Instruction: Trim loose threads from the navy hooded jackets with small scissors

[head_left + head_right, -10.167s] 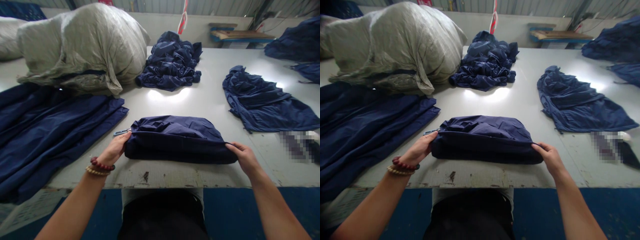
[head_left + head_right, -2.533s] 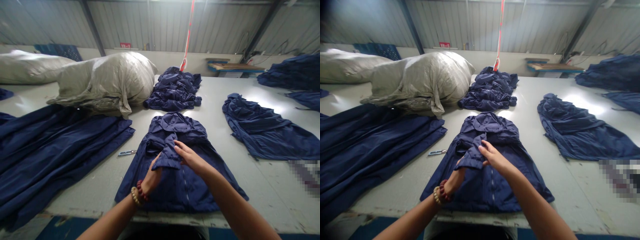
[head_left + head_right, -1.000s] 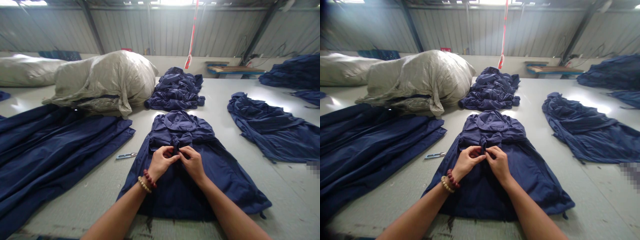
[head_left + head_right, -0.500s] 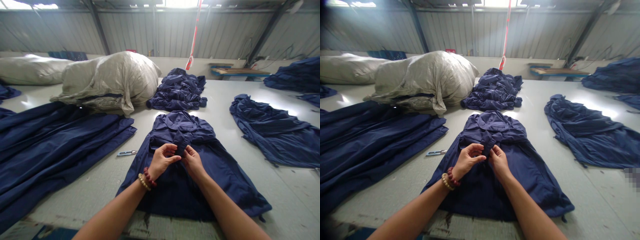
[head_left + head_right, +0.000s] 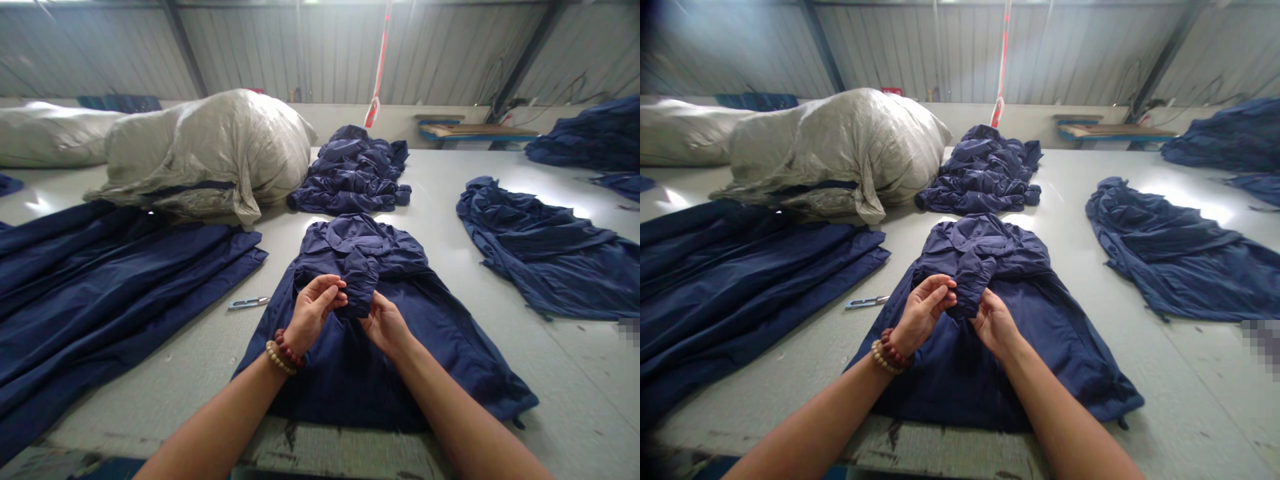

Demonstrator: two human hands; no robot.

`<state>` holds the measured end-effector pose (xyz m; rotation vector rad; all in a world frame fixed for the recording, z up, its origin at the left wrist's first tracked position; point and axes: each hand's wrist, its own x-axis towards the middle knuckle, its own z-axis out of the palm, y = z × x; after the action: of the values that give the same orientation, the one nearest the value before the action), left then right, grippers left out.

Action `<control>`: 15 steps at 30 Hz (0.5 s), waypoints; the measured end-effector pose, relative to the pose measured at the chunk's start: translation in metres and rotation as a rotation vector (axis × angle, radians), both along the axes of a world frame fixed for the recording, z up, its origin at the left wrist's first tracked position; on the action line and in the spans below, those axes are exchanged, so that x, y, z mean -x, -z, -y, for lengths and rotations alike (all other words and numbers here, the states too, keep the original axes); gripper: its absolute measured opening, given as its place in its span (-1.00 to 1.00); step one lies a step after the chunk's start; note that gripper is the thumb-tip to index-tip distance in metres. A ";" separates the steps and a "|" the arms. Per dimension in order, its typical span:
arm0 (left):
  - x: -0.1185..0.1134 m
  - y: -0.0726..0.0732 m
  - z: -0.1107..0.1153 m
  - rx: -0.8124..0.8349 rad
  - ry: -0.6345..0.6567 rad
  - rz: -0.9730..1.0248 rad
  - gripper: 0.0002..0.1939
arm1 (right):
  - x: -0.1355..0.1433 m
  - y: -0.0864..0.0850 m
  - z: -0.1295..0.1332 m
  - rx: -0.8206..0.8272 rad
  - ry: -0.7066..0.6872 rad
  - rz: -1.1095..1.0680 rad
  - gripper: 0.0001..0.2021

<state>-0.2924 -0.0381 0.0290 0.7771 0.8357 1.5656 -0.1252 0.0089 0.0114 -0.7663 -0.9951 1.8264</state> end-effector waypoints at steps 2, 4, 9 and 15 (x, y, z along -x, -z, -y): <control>0.000 0.001 0.000 -0.003 -0.006 -0.077 -0.63 | -0.001 -0.001 0.002 -0.058 0.053 0.071 -0.67; -0.001 0.003 0.000 -0.015 -0.005 -0.240 -0.58 | -0.002 -0.003 0.005 -0.228 0.167 0.248 -0.67; 0.000 0.008 -0.002 0.021 -0.036 -0.500 -0.63 | -0.008 -0.011 0.008 -0.550 0.227 0.587 -0.69; 0.015 0.007 -0.009 0.175 0.070 -0.129 -0.76 | -0.023 -0.009 -0.016 -0.014 -0.042 0.237 -0.57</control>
<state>-0.3070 -0.0288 0.0223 0.7775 1.0149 1.3708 -0.1020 0.0251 0.0206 -0.9763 -1.1812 1.7908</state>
